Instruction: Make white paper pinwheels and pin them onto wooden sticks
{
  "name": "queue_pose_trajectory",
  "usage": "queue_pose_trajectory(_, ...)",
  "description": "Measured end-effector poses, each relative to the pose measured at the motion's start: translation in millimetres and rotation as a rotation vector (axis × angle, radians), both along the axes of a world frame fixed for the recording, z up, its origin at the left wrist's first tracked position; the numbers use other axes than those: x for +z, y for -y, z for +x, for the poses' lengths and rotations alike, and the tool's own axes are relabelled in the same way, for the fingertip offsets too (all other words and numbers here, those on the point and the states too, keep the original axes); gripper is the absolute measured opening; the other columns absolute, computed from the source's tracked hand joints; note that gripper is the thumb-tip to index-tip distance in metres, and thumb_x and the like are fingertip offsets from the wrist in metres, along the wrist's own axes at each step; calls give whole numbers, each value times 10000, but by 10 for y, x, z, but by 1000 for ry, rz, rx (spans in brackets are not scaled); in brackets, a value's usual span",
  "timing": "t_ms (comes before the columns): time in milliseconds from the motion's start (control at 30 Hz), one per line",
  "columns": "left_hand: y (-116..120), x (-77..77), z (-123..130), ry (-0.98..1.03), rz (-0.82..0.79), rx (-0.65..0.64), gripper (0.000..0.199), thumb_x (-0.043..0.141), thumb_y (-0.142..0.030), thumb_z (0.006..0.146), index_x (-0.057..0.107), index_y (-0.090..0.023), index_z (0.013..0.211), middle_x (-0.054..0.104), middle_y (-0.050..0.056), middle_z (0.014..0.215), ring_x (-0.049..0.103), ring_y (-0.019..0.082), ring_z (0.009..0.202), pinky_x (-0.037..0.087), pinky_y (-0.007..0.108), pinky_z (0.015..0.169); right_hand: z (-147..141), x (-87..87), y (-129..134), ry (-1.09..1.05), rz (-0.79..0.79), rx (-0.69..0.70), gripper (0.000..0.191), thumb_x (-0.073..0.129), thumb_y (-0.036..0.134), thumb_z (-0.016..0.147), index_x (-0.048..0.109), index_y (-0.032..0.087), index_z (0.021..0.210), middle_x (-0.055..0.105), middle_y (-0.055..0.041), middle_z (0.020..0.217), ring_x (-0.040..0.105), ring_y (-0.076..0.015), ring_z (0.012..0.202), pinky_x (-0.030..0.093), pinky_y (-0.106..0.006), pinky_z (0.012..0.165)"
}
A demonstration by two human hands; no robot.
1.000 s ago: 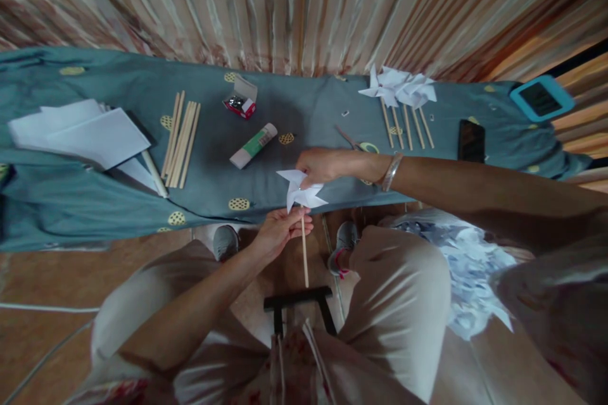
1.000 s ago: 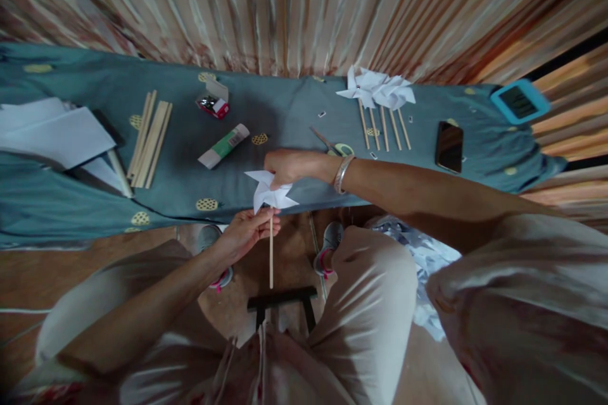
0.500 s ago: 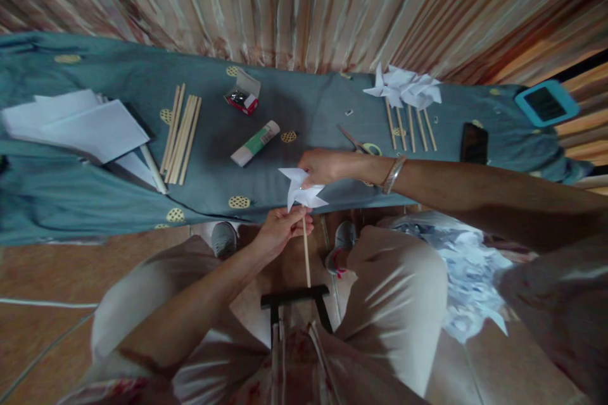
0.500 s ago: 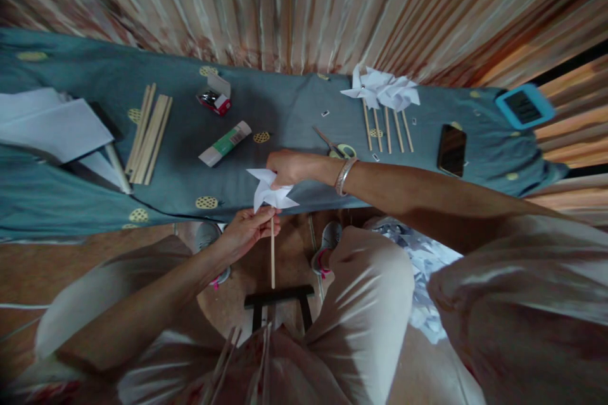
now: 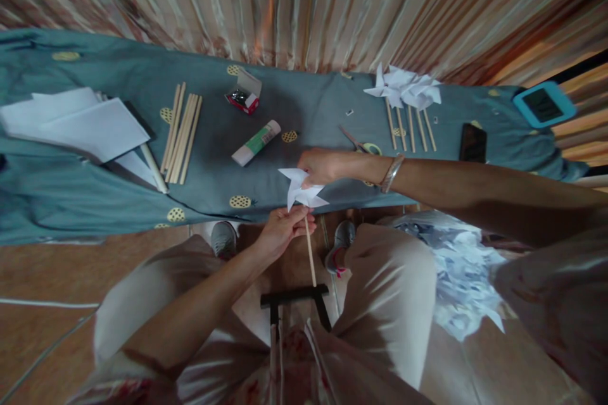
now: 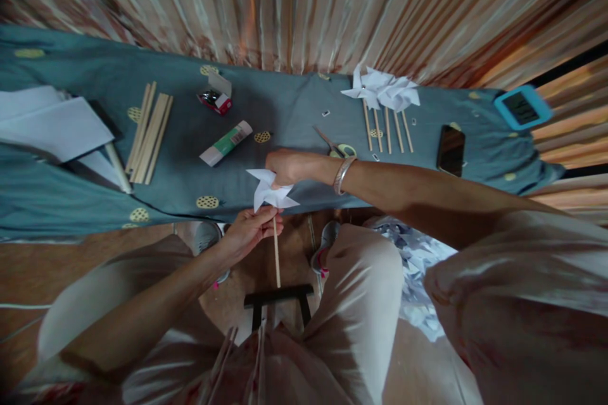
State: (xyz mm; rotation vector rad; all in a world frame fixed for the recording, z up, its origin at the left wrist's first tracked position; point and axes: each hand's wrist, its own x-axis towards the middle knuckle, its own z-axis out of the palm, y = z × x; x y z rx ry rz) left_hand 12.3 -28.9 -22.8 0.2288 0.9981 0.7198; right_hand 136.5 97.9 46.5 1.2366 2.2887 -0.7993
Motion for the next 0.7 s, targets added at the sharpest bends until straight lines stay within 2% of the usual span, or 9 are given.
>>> queue_pose_trajectory(200, 2, 0, -93, 24, 50, -26, 235, 846, -254, 694, 729, -62, 764, 670, 36, 634, 621, 101, 526, 491, 224, 576, -37, 26, -14, 26, -1, 34, 55, 731, 163, 750, 758, 123, 776, 653, -1, 587, 468, -92, 533, 303, -247, 554)
queue_pose_trajectory(433, -5, -13, -144, 13, 77, -40, 292, 869, -315, 652, 743, -78, 769, 656, 24, 613, 587, 85, 505, 451, 214, 543, -48, 62, -40, 66, -13, 102, 188, 711, 198, 773, 773, 75, 901, 744, -71, 780, 521, -105, 572, 311, -244, 544)
queue_pose_trajectory(700, -24, -24, -209, -45, 91, -62, 335, 893, -359, 608, 753, -92, 754, 643, 14, 599, 561, 74, 508, 431, 207, 523, -88, 88, -94, 107, -74, 171, 285, 691, 224, 792, 754, 49, 1008, 763, -123, 926, 596, -133, 679, 319, -242, 556)
